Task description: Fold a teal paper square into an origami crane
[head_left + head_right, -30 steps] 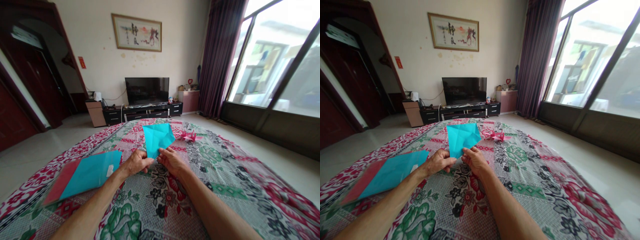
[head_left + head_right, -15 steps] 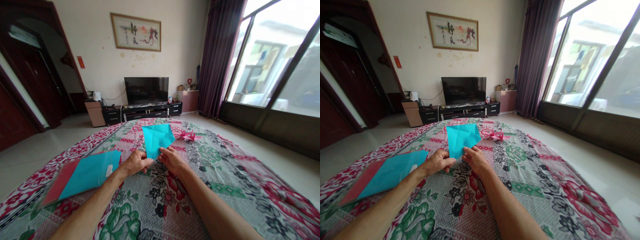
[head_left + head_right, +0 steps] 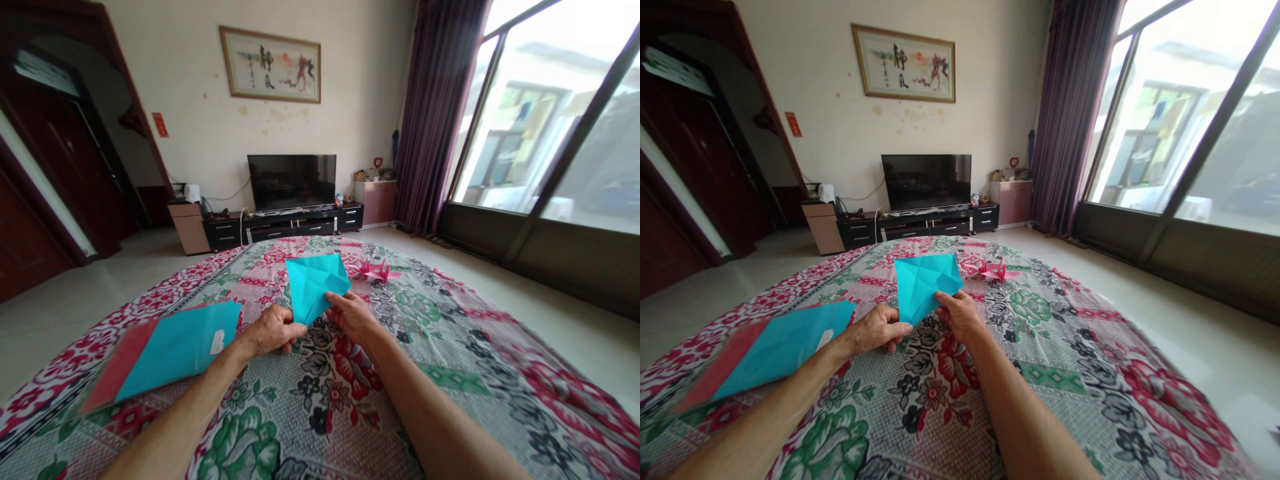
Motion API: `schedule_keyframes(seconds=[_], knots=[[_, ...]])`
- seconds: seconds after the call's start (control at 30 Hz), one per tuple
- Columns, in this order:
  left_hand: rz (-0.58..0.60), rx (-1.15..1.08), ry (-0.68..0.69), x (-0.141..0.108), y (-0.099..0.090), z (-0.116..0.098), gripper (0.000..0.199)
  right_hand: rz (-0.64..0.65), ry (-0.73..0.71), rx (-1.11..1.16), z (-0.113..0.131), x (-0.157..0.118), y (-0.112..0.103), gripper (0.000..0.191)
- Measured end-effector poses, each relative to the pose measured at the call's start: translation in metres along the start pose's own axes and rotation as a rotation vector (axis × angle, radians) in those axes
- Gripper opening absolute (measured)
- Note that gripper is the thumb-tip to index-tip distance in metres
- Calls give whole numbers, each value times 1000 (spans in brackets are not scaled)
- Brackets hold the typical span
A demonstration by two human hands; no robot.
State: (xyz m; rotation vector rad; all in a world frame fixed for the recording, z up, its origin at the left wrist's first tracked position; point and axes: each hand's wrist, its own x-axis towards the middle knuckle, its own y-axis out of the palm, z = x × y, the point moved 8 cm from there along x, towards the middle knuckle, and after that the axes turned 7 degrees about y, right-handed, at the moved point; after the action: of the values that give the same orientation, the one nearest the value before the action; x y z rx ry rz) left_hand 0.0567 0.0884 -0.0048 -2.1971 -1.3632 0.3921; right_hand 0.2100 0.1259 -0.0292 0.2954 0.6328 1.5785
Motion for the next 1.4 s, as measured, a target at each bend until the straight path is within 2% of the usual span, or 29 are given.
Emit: schedule_keyframes(seconds=[0.13,0.23,0.47,0.57,0.67,0.77,0.83,0.97,1.1,1.27,1.33,1.4], knots=[[1,28,-34,-2,-1,-1,24,-62,-28,24,6,2,-11,35],[14,33,-41,-3,0,-3,23,-58,-38,8,11,2,-13,34],[58,48,-69,-4,4,-3,24,-72,-130,-155,19,2,-15,38],[52,40,-104,-4,5,1,22,-146,-265,-387,30,1,-21,33],[45,18,-175,-4,6,7,20,-286,-417,-802,45,-6,-21,26],[55,6,-287,-7,7,13,18,-435,-465,-1244,51,-14,-14,22],[70,5,-349,-10,7,15,16,-480,-470,-1414,51,-18,-9,26],[91,19,-392,-14,7,12,14,-429,-480,-1567,41,-18,-1,36],[100,83,-409,-16,6,9,13,-376,-509,-1612,33,-16,3,44],[111,111,-414,-17,6,7,13,-404,-683,-1602,40,-28,10,57],[118,114,-411,-17,6,7,13,-388,-754,-1663,42,-33,17,46],[120,120,-410,-16,7,8,13,-329,-751,-1764,39,-33,23,24]])
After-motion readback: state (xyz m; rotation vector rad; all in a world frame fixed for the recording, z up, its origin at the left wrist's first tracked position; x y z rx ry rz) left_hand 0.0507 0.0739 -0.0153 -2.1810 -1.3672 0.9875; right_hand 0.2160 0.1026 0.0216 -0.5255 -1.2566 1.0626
